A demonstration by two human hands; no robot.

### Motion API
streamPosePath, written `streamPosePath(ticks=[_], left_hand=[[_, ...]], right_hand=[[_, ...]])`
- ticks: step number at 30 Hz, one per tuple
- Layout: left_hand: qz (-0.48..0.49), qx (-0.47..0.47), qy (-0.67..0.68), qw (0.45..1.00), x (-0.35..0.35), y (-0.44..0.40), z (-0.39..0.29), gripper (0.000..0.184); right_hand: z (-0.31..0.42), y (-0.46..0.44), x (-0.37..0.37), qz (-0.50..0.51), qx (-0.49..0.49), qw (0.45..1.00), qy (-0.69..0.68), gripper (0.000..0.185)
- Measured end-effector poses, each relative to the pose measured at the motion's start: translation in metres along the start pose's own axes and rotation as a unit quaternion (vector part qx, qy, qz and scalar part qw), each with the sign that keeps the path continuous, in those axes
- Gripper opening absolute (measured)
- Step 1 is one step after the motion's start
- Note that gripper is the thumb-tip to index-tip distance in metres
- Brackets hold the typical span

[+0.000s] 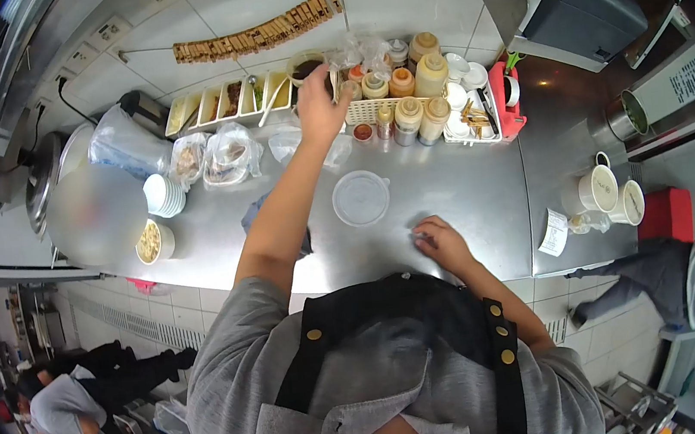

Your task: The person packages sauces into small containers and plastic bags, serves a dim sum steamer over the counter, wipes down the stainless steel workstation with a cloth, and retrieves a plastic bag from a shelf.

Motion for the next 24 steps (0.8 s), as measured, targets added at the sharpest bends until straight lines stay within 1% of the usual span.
streamPosePath(ticks=[1,2,5,6,7,8,9,10,11,12,13,14,15,16,18,19,20,21,22,23,24], left_hand=[[0.014,-0.008,-0.014,1.0,0.012,-0.013,-0.01,0.064],[0.026,-0.017,-0.029,0.999,0.026,-0.025,-0.018,0.072],[0.065,-0.036,-0.123,0.99,0.066,-0.048,-0.03,0.083],[0.082,-0.049,-0.15,0.984,0.075,-0.051,-0.031,0.086],[0.118,-0.066,-0.158,0.978,0.081,-0.053,-0.03,0.082],[0.15,-0.085,-0.164,0.971,0.085,-0.059,-0.026,0.078],[0.174,-0.079,-0.178,0.965,0.095,-0.065,-0.018,0.071],[0.201,-0.074,-0.191,0.958,0.107,-0.069,-0.005,0.064],[0.194,-0.09,-0.194,0.957,0.12,-0.08,0.018,0.064],[0.189,-0.065,-0.167,0.965,0.14,-0.091,0.037,0.057],[0.19,-0.033,-0.137,0.972,0.152,-0.09,0.042,0.05],[0.197,-0.032,-0.13,0.971,0.144,-0.082,0.037,0.05],[0.111,-0.022,-0.047,0.992,0.099,-0.078,0.021,0.048],[0.02,-0.01,0.036,0.999,0.049,-0.073,0.005,0.047],[-0.009,-0.078,0.185,0.98,-0.006,-0.043,-0.007,0.037],[0.041,-0.084,0.293,0.952,-0.012,-0.021,-0.009,0.037],[0.091,-0.09,0.395,0.91,-0.018,0.007,-0.011,0.036],[0.239,-0.115,0.385,0.884,-0.011,0.045,-0.021,0.037],[0.376,-0.143,0.366,0.839,-0.009,0.092,-0.029,0.038],[0.466,-0.191,0.4,0.766,-0.013,0.137,-0.034,0.037],[0.544,-0.24,0.431,0.679,-0.018,0.181,-0.04,0.037]], right_hand=[[0.007,-0.006,0.01,-0.002,0.004,0.999,-0.039,0.027],[0.015,-0.013,0.017,0.029,0.035,0.998,-0.045,0.027],[0.036,-0.021,0.028,0.032,0.007,0.999,-0.03,0.027],[0.032,-0.015,0.025,0.0,0.014,1.0,-0.018,0.027],[0.029,-0.012,0.02,-0.029,0.017,0.999,-0.005,0.027],[0.024,-0.005,0.018,-0.041,0.047,0.998,-0.017,0.027],[0.02,0.003,0.014,-0.049,0.078,0.995,-0.028,0.026],[0.021,0.008,0.015,-0.029,0.068,0.997,-0.028,0.026],[0.015,0.018,0.009,-0.059,0.097,0.993,-0.037,0.026],[0.011,0.026,0.003,-0.095,0.131,0.986,-0.046,0.025],[0.015,0.028,0.003,-0.091,0.135,0.986,-0.045,0.025],[0.019,0.031,-0.003,-0.097,0.147,0.984,-0.021,0.028],[0.021,0.036,-0.012,-0.106,0.16,0.981,0.005,0.031],[0.022,0.037,-0.016,-0.114,0.163,0.98,0.01,0.031],[0.037,0.027,-0.022,-0.166,0.101,0.98,-0.029,0.045],[0.043,0.02,-0.023,-0.169,0.102,0.978,-0.064,0.067],[0.062,0.009,-0.024,-0.199,0.064,0.968,-0.139,0.07],[0.077,-0.003,-0.026,-0.223,0.024,0.951,-0.214,0.074],[0.072,-0.01,-0.021,-0.21,0.022,0.953,-0.216,0.074],[0.062,-0.018,-0.007,-0.22,0.001,0.888,-0.403,0.07],[0.063,-0.025,0.006,-0.206,-0.002,0.842,-0.498,0.068]])
Point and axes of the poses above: each hand's wrist, its own y-axis away from the middle knuckle, its own x-axis out of the palm, z = x × y, the point moved 9 cm from there along -y, towards the middle knuckle, and after that the axes turned 14 degrees about -x, right-handed, at the moved point
